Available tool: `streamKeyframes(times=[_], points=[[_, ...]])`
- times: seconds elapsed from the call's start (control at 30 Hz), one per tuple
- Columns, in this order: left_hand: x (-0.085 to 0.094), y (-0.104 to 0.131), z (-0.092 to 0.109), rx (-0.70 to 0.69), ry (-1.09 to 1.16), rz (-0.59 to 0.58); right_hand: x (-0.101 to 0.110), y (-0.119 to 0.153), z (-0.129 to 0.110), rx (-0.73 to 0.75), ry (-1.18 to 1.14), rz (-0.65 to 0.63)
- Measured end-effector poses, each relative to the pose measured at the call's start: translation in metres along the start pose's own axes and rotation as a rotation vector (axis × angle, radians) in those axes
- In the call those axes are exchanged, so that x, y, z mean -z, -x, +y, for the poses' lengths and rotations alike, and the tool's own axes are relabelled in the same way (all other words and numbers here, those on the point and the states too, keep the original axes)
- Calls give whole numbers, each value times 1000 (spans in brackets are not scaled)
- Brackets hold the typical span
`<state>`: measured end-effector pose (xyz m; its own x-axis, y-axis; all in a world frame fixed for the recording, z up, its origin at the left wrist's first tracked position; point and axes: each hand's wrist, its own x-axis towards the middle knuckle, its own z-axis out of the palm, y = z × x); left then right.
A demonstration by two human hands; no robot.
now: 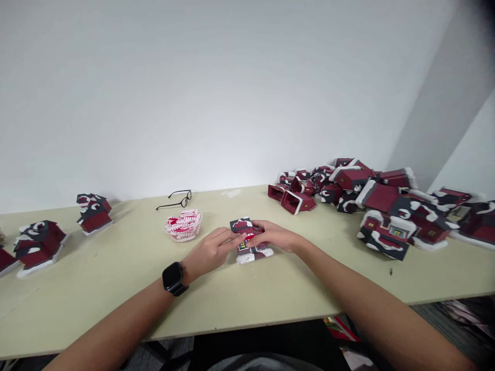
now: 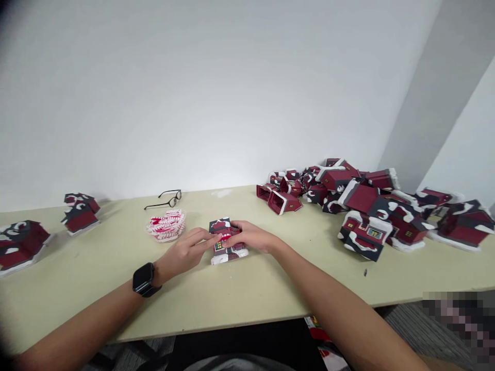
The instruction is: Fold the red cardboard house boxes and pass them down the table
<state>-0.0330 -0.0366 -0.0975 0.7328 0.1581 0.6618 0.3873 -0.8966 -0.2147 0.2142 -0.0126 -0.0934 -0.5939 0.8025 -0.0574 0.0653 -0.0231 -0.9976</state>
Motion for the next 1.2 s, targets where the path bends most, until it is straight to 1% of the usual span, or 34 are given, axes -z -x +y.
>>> streamKeyframes(times=[0.17, 0.3, 0.47, 0.67, 0.9, 1.2], points=[[-1, 0, 2, 29, 23, -2, 0, 0, 1, -12, -14, -3], [-2, 0, 2, 40, 63, 11, 2, -1, 3, 5, 4, -5], [-2, 3, 3, 77, 78, -22, 2, -1, 5, 17, 11, 7], [-5, 5, 6, 149, 130, -20, 2, -2, 6, 25, -7, 8], [-5, 1, 10, 117, 114, 3, 5, -4, 7, 52, 12, -26], [-3, -1, 10, 94, 160, 6, 9, -3, 9, 63, 27, -55]])
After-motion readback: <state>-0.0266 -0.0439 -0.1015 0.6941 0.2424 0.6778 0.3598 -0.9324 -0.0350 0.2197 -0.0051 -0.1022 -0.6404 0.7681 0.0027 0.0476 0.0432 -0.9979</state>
